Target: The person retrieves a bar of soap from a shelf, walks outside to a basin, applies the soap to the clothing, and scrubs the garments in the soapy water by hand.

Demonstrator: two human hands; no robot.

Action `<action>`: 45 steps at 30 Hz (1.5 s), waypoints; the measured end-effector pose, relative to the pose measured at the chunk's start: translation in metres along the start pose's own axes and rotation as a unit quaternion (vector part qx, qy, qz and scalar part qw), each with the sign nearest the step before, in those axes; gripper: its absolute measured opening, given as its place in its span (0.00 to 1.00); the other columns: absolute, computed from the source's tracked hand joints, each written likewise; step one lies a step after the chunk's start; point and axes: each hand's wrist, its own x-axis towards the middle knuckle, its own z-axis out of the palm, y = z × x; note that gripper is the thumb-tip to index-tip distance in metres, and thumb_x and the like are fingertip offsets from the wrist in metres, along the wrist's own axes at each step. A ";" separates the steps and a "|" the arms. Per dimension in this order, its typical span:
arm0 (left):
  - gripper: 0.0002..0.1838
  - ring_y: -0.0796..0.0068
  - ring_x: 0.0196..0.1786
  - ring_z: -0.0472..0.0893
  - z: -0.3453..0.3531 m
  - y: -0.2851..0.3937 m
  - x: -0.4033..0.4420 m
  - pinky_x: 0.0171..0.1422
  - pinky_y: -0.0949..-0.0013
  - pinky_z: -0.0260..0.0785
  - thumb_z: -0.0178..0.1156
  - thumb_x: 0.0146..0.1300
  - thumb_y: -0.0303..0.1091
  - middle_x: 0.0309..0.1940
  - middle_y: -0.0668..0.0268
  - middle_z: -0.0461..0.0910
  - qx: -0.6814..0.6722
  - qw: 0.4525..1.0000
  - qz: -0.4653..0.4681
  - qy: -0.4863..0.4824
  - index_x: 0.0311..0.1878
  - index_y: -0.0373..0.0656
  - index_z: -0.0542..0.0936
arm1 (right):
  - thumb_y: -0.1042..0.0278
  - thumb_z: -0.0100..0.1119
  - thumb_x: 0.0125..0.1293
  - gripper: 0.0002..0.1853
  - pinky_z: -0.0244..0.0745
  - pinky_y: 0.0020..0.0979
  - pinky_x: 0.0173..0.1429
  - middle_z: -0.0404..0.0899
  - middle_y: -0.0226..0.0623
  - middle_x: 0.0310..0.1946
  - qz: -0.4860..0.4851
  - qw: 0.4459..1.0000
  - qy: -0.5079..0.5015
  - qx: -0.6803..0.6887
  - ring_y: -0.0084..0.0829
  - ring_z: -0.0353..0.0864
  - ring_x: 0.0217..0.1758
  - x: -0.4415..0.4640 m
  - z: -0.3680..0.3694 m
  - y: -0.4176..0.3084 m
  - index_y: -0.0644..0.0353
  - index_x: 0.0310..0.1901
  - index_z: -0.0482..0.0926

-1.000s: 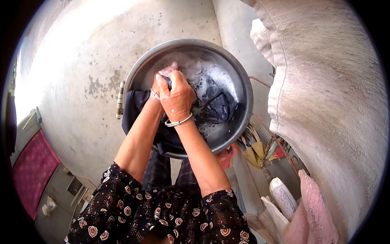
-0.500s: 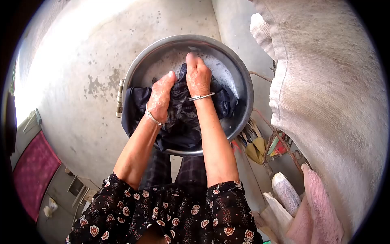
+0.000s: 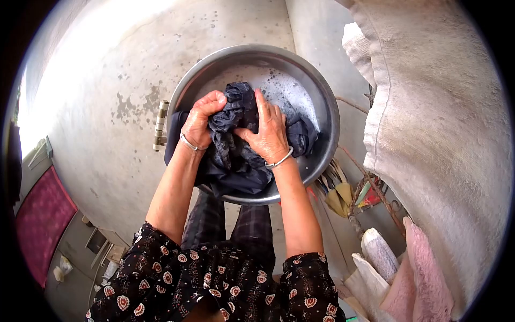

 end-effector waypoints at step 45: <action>0.15 0.83 0.25 0.66 0.028 -0.025 0.018 0.30 0.72 0.61 0.51 0.66 0.40 0.21 0.72 0.70 0.333 0.919 0.174 0.120 0.26 0.41 0.74 | 0.65 0.58 0.58 0.09 0.69 0.41 0.32 0.74 0.46 0.23 0.102 0.970 0.202 0.084 0.49 0.75 0.27 0.022 0.039 -0.049 0.61 0.27 0.72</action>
